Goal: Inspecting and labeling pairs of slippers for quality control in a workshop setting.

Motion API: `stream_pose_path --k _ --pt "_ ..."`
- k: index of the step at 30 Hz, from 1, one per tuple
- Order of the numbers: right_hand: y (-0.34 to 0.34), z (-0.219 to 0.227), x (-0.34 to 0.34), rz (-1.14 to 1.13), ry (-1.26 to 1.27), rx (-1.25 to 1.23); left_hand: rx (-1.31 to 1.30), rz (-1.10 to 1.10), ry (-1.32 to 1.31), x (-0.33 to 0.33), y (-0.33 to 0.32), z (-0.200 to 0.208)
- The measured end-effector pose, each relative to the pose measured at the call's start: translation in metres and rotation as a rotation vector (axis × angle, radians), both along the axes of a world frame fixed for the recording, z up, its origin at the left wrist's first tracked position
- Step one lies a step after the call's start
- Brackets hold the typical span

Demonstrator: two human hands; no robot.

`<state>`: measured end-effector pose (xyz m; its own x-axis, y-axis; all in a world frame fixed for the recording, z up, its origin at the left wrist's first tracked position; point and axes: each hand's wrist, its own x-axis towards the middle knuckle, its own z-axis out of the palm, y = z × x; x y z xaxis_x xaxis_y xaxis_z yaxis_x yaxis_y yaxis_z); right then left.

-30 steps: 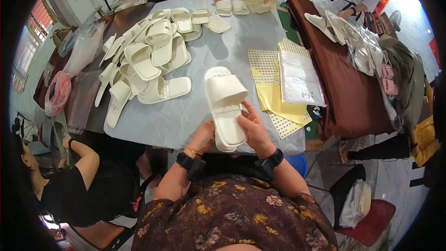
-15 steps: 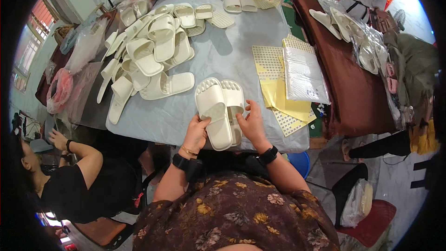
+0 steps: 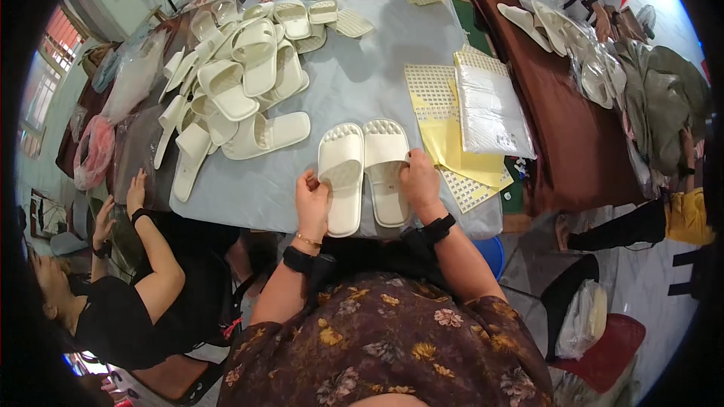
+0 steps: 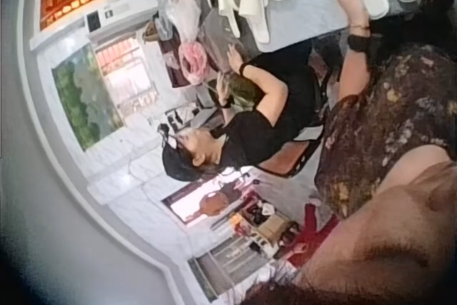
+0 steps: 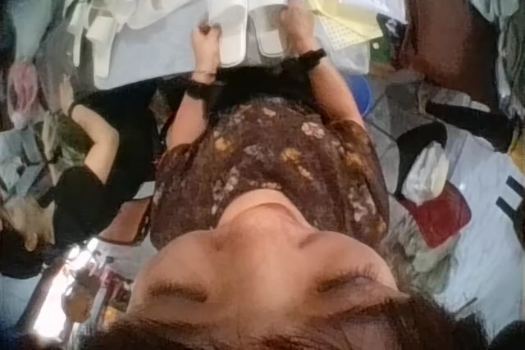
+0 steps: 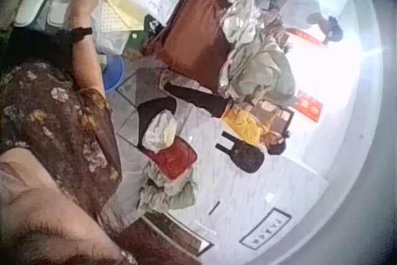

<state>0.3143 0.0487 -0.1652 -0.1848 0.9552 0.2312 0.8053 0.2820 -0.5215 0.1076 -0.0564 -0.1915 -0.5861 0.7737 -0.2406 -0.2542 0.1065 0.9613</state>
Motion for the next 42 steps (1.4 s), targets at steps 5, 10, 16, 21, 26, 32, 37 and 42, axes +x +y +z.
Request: stream_pose_path --k 5,10,16,21,26,32,37,42 --pt "0.004 -0.005 0.004 -0.025 0.008 -0.038 0.063 -0.086 0.819 0.021 0.008 0.019" --pt "0.003 -0.003 0.007 -0.027 0.018 -0.061 0.076 -0.184 1.246 0.026 0.028 0.048" --pt "0.001 -0.002 0.005 -0.009 0.077 -0.029 -0.036 -0.182 1.233 0.023 0.041 0.044" --pt "0.000 0.003 0.004 0.006 0.080 -0.052 -0.081 -0.108 1.242 0.029 0.040 0.042" --pt "-0.001 -0.008 0.001 -0.036 0.063 0.057 -0.119 -0.107 1.200 0.029 0.046 0.040" --pt "0.010 -0.001 -0.013 -0.042 0.034 0.116 -0.093 -0.063 1.313 0.040 0.049 0.036" --pt "0.029 -0.016 0.002 -0.008 0.053 0.170 -0.192 -0.094 1.465 0.045 0.054 0.046" --pt "0.002 0.016 0.034 0.007 0.152 -0.071 -0.065 -0.132 1.537 0.030 0.042 0.046"
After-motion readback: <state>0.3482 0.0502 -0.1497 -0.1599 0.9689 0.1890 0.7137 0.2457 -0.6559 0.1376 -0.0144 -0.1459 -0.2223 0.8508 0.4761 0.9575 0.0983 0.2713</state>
